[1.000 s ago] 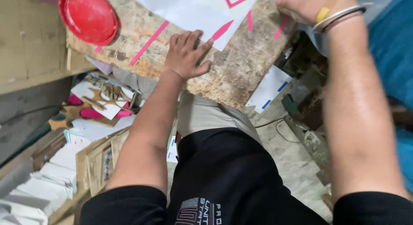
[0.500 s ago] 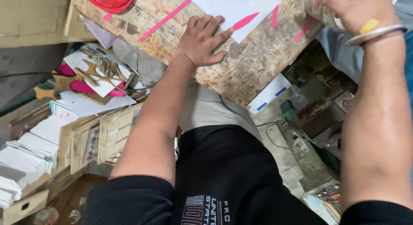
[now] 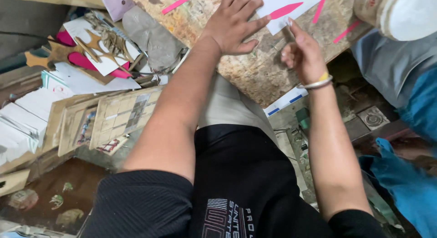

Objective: The person applies adhesive strips to printed paper sheets and then places the sheets into a packaging machine.

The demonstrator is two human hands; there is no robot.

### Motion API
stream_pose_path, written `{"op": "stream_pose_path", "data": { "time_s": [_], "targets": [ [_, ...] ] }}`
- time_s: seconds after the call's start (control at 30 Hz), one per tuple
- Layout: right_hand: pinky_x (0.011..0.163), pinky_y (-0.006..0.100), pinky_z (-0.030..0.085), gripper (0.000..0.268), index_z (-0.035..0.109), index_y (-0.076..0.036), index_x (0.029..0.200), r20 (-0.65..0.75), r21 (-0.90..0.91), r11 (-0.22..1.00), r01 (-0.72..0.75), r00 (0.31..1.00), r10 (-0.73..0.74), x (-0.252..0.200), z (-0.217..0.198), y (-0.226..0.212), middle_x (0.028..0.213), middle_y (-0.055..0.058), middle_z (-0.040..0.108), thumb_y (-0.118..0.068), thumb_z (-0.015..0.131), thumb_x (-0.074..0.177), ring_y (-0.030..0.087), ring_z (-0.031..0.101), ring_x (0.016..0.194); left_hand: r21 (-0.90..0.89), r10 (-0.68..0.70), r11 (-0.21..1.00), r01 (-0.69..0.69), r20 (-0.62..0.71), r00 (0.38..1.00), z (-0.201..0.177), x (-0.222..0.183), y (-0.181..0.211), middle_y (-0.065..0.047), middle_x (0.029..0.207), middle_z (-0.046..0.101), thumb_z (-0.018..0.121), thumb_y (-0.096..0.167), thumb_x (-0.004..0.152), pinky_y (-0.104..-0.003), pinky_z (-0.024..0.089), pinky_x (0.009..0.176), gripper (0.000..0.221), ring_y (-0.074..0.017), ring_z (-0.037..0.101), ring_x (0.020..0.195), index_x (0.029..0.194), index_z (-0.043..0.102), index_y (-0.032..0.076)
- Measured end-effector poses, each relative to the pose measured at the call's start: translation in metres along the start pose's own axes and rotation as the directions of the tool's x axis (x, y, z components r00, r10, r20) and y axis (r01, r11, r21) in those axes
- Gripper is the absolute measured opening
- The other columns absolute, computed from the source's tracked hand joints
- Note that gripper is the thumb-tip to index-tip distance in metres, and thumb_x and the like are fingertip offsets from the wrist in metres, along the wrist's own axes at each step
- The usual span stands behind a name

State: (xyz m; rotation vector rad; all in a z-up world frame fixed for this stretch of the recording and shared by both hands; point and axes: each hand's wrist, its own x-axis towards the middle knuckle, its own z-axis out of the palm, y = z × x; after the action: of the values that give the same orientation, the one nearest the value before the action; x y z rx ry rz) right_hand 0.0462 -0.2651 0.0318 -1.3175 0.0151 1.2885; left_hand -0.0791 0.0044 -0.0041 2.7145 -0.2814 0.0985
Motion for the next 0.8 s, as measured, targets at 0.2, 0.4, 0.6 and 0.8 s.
{"op": "stream_pose_path", "data": {
  "time_s": [0.2,0.4,0.6,0.8],
  "targets": [
    [0.06,0.023,0.048,0.071,0.038,-0.006,0.166,-0.059,-0.277,0.958,0.07,0.994,-0.09,0.022,0.024,0.009,0.113,-0.001,0.075,-0.042,0.055,0.107,0.009,0.064,0.073,-0.023,-0.025,0.999,0.026,0.046,0.999,-0.007,0.0,0.003,-0.013,0.149,0.048,0.069,0.053,0.095,-0.054,0.037,0.109,0.062,-0.0329,0.044,0.137,0.149,0.061,0.024],
    [0.062,0.047,0.053,0.062,0.039,-0.014,0.166,-0.08,-0.98,-0.147,-0.137,0.937,-0.34,0.011,0.079,-0.024,0.074,0.013,0.071,-0.03,0.058,0.11,0.031,0.068,0.063,-0.004,-0.026,1.0,0.026,0.04,0.999,0.005,-0.001,0.001,-0.014,0.151,0.047,0.07,0.054,0.092,-0.054,0.041,0.105,0.064,-0.0326,0.046,0.137,0.148,0.061,0.023],
    [0.084,0.057,0.052,0.07,0.038,0.006,0.159,-0.053,-0.871,-0.444,-0.211,0.938,-0.343,0.032,0.07,0.007,0.063,0.005,0.068,-0.024,0.06,0.099,0.024,0.064,0.051,-0.098,-0.063,0.992,0.074,0.113,0.992,0.003,-0.001,0.003,-0.013,0.154,0.047,0.071,0.049,0.091,-0.052,0.041,0.106,0.062,-0.0317,0.047,0.137,0.146,0.063,0.023],
    [0.092,0.056,0.048,0.066,0.049,0.008,0.151,0.0,-0.848,-0.508,-0.148,0.96,-0.28,0.025,0.081,-0.016,0.058,0.004,0.065,-0.03,0.062,0.099,0.022,0.06,0.047,0.009,-0.038,0.999,0.038,0.016,0.999,0.003,0.001,0.003,-0.014,0.15,0.048,0.07,0.052,0.089,-0.055,0.038,0.108,0.064,-0.0325,0.044,0.137,0.146,0.063,0.025]
  ]
}}
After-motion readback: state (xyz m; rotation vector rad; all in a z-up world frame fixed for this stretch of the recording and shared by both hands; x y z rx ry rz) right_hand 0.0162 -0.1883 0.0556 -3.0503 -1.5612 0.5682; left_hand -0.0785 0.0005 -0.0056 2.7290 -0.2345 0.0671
